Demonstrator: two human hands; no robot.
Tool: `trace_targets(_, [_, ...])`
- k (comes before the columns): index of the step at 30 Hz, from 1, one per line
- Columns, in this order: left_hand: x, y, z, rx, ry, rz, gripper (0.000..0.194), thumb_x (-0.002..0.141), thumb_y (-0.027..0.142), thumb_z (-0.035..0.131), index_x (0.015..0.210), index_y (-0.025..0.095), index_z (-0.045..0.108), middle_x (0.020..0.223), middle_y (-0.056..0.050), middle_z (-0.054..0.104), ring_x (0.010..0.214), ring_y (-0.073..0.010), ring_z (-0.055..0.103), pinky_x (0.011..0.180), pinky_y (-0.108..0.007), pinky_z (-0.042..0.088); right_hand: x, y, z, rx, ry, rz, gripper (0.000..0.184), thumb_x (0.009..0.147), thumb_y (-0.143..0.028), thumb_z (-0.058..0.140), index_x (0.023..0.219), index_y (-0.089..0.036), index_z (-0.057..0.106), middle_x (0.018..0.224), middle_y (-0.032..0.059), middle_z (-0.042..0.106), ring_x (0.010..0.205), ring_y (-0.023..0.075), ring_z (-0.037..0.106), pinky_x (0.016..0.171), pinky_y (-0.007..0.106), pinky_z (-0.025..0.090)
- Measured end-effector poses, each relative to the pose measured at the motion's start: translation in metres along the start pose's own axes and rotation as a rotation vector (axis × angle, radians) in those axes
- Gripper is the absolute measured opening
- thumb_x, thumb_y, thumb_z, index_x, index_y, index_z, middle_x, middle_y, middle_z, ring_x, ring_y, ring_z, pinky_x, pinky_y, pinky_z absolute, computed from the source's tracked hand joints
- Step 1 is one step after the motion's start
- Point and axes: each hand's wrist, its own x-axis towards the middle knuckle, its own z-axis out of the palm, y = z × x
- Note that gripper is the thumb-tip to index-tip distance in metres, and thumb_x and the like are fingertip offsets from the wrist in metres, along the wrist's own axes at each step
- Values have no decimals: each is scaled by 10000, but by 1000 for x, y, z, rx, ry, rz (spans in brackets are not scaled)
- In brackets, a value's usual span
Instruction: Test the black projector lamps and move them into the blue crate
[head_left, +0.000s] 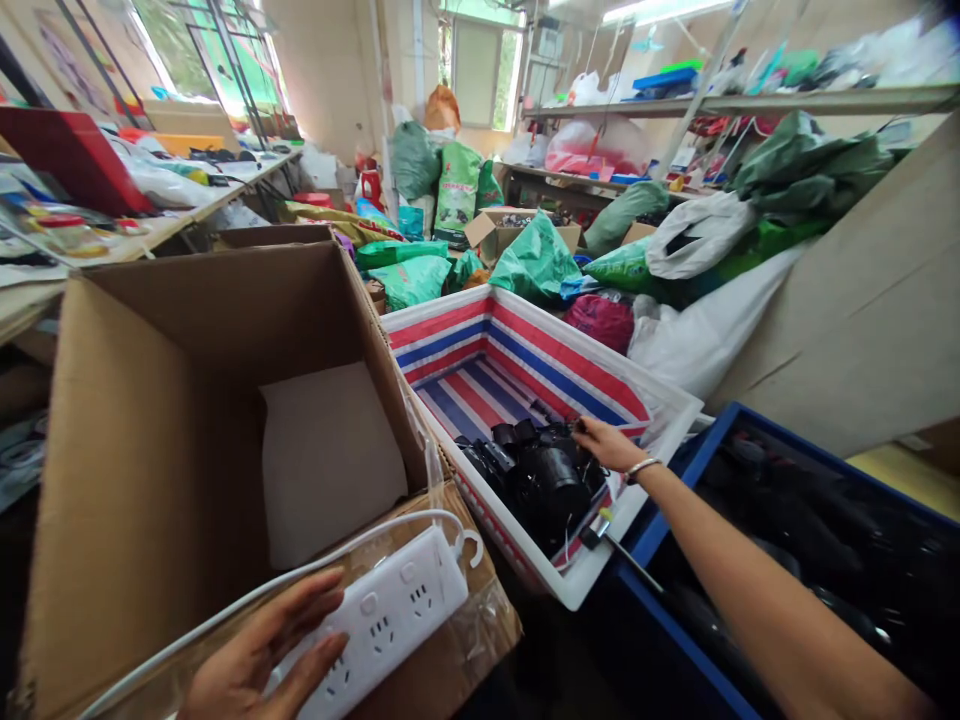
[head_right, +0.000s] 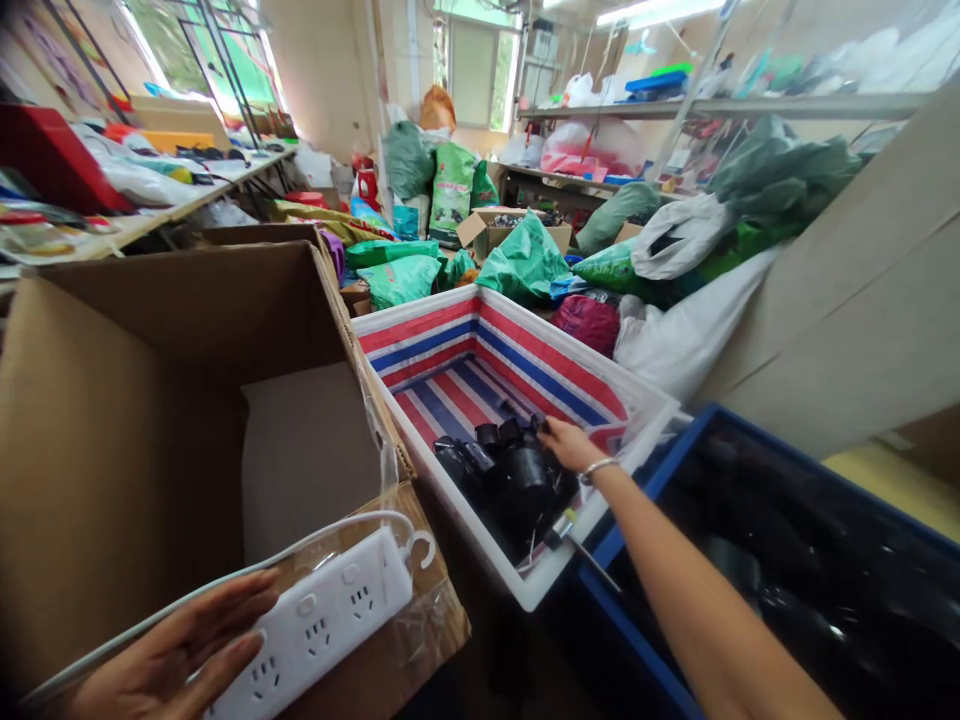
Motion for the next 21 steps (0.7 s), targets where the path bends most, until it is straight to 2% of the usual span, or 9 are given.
trace_targets(4, [4, 21, 17, 21, -143, 85, 332, 747, 406, 690, 1042, 255, 679, 1009, -37, 737, 920, -249, 696, 803, -318, 587, -16, -17, -42, 269, 329, -25, 386, 898, -554, 336, 895, -192, 471, 680, 0, 594, 622, 143, 594, 632, 301, 496])
trace_targets(7, [2, 30, 31, -7, -232, 117, 314, 792, 352, 652, 1089, 251, 642, 1043, -46, 725, 940, -233, 690, 834, -332, 581, -29, -51, -57, 399, 443, -75, 443, 828, -662, 364, 851, -226, 439, 633, -14, 567, 567, 140, 567, 582, 283, 478])
trace_targets(10, [2, 40, 56, 1, -268, 193, 414, 810, 293, 617, 1213, 235, 546, 1152, -89, 674, 986, -248, 671, 840, -399, 581, -43, -90, -58, 467, 414, -143, 449, 768, -677, 480, 797, -229, 464, 581, -32, 538, 520, 130, 543, 515, 255, 443])
trace_targets(12, [6, 53, 78, 69, -268, 300, 596, 764, 248, 663, 1315, 225, 436, 1293, -140, 573, 1115, -299, 599, 899, -490, 537, -52, -115, -55, 504, 399, -180, 435, 769, -661, 503, 795, -228, 471, 567, -39, 536, 509, 122, 535, 503, 245, 430])
trace_targets(15, [26, 80, 113, 231, -330, 443, 1023, 594, 208, 815, 1425, 154, 221, 1487, -286, 228, 1352, -415, 260, 1024, -623, 344, -66, -143, -51, 569, 396, -227, 412, 796, -637, 492, 800, -226, 462, 560, -48, 535, 499, 105, 516, 505, 233, 421])
trace_targets(17, [47, 96, 132, 335, -352, 489, 1144, 539, 169, 849, 1443, 170, 148, 1514, -306, 60, 1377, -438, 147, 1039, -637, 297, -73, -154, -52, 613, 375, -262, 391, 807, -611, 504, 805, -223, 463, 560, -52, 534, 499, 97, 503, 503, 227, 416])
trace_targets(19, [70, 106, 146, 421, -376, 521, 1204, 482, 170, 876, 1442, 197, 150, 1515, -285, 63, 1376, -457, 142, 1042, -627, 297, -78, -159, -53, 653, 360, -288, 356, 832, -578, 497, 808, -225, 458, 569, -54, 536, 510, 94, 499, 515, 229, 422])
trace_targets(21, [91, 111, 156, 450, -404, 533, 1175, 446, 196, 886, 1419, 184, 226, 1465, -257, 212, 1333, -443, 290, 1035, -570, 349, -79, -156, -54, 720, 359, -299, 316, 857, -544, 486, 818, -232, 452, 573, -59, 534, 523, 94, 503, 536, 231, 429])
